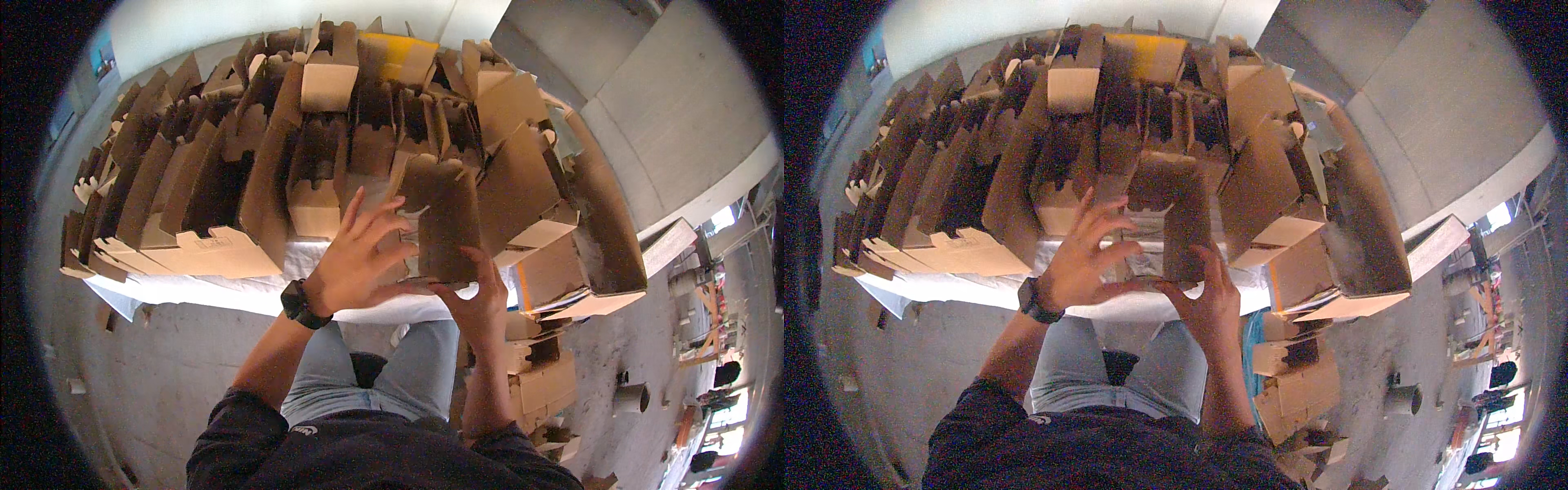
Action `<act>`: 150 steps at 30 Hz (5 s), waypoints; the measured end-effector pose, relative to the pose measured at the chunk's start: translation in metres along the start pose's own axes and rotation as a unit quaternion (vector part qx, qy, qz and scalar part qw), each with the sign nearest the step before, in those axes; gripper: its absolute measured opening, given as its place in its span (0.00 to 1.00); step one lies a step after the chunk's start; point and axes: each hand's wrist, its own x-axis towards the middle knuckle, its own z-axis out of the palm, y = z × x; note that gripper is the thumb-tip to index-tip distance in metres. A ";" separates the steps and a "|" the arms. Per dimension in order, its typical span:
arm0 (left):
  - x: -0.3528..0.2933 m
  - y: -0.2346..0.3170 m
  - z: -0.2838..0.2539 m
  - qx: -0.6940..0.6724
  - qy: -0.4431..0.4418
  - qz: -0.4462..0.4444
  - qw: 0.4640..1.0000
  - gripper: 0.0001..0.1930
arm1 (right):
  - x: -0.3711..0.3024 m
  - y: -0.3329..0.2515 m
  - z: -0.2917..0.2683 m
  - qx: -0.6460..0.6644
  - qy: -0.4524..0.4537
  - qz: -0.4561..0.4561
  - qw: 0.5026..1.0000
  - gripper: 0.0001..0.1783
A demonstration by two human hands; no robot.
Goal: The person folds a series of small cardboard boxes by hand and arranges them in a row on a workspace.
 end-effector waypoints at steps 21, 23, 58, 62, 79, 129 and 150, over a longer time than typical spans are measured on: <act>-0.005 -0.040 -0.024 -0.633 0.164 -0.296 0.697 0.07 | -0.040 0.058 0.018 0.327 -0.200 -0.069 0.921 0.49; -0.005 -0.040 -0.023 -0.626 0.154 -0.317 0.696 0.07 | -0.037 0.047 0.024 0.242 -0.199 -0.079 0.946 0.46; -0.046 -0.029 0.049 -0.130 0.143 -0.244 0.950 0.28 | -0.056 0.064 0.070 0.243 0.168 -0.018 0.955 0.25; -0.063 -0.003 0.048 -0.084 0.119 -0.261 0.954 0.27 | -0.056 0.058 0.070 0.231 0.164 0.035 0.959 0.21; 0.001 0.011 0.006 -0.099 0.055 -0.164 0.980 0.30 | 0.030 -0.019 0.012 0.011 0.139 -0.028 0.990 0.07; -0.043 0.034 0.035 -0.248 0.052 -0.253 0.934 0.51 | 0.038 0.001 0.031 0.173 0.013 0.096 0.980 0.16; -0.053 0.020 0.059 -0.437 0.108 -0.311 0.837 0.44 | -0.017 -0.001 0.038 0.350 -0.024 0.035 0.936 0.33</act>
